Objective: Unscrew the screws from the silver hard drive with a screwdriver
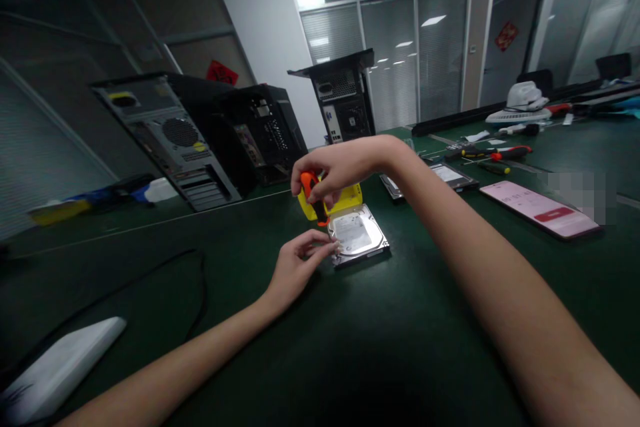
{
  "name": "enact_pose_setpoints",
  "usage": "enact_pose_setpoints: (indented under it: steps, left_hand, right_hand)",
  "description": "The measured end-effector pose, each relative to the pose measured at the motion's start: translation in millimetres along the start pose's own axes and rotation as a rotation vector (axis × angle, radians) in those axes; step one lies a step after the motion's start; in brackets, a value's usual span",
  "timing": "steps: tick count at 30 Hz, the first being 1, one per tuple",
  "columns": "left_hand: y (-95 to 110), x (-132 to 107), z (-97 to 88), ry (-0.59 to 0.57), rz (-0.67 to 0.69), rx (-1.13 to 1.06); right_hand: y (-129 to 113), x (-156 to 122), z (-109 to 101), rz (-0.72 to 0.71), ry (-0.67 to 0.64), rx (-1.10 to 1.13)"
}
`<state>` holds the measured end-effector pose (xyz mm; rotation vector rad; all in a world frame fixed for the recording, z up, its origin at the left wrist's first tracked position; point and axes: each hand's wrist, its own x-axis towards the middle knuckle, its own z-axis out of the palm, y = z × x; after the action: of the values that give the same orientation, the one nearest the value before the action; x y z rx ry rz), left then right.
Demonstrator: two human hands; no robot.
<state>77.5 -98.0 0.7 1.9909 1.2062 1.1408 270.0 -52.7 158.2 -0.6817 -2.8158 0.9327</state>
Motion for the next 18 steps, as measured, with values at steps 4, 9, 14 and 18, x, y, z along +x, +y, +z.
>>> enact_pose_setpoints:
  steps: [4, 9, 14, 18]
  left_hand:
    - [0, -1, 1.1, -0.037, 0.000, -0.027]
    - [3, -1, 1.1, -0.063, -0.014, -0.055]
    - [-2, 2, -0.6, -0.036, -0.048, -0.056]
    - [-6, 5, 0.3, -0.036, -0.093, -0.131]
  right_hand:
    - [-1, -7, 0, 0.020, 0.015, 0.075]
    - [-5, -9, 1, 0.024, 0.010, 0.034]
    - [-4, -1, 3, 0.052, 0.105, -0.073]
    - [-4, 6, 7, 0.067, 0.139, -0.147]
